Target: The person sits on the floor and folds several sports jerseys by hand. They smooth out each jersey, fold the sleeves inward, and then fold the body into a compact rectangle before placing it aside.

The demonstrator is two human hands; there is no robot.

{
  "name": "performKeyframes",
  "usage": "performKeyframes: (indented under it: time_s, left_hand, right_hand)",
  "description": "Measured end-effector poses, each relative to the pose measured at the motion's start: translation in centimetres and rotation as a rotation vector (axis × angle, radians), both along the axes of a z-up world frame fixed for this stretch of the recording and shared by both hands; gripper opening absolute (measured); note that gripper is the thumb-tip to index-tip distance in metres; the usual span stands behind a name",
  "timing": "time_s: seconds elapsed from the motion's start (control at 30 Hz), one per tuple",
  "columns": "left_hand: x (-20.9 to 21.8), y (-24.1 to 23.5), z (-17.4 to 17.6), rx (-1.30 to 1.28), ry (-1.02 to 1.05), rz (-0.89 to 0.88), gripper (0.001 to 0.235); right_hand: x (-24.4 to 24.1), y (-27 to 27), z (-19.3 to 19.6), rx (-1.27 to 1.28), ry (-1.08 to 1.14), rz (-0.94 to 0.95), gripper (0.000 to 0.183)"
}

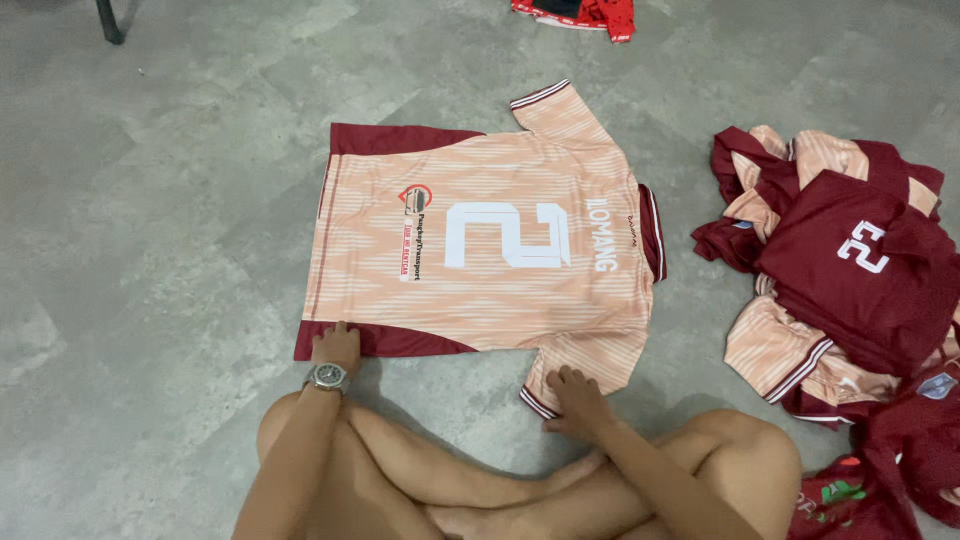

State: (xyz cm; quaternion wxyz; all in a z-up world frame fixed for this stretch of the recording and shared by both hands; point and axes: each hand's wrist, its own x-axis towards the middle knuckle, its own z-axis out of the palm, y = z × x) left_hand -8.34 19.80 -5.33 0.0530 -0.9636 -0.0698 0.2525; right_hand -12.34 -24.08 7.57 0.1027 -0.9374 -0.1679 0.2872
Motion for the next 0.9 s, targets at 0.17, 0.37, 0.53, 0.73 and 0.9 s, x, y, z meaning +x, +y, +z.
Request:
performKeyframes:
  time_s: [0.17,0.37,0.53,0.73,0.9]
  left_hand:
    - [-0.8,-0.8,2.3,-0.092,-0.035,0.085,0.033]
    - [-1.2,-0.1,5.5,-0.152,-0.081,0.152,0.021]
    - [-1.0,1.0,8.4,-0.186,-0.051,0.109,0.014]
    - [-1.4,2.8,6.8,-0.39,0.065,0.016,0.018]
    - [-1.9,3.5,8.5,-0.429,0.086,0.065,0.021]
  right_hand:
    - [-0.7,-1.4,-3.8,0.014,-0.058,0.002,0.026]
    - [0.4,-3.4,-6.4,0.097,-0.249,-0.098,0.015]
    - [1.6,-3.2,-0.1,0.203,-0.125,-0.155,0.026]
    - [2.6,-4.8,4.1,0.083,0.18,-0.068,0.045]
    - [4.7,-4.7,10.3,0.245,0.095,-0.259,0.051]
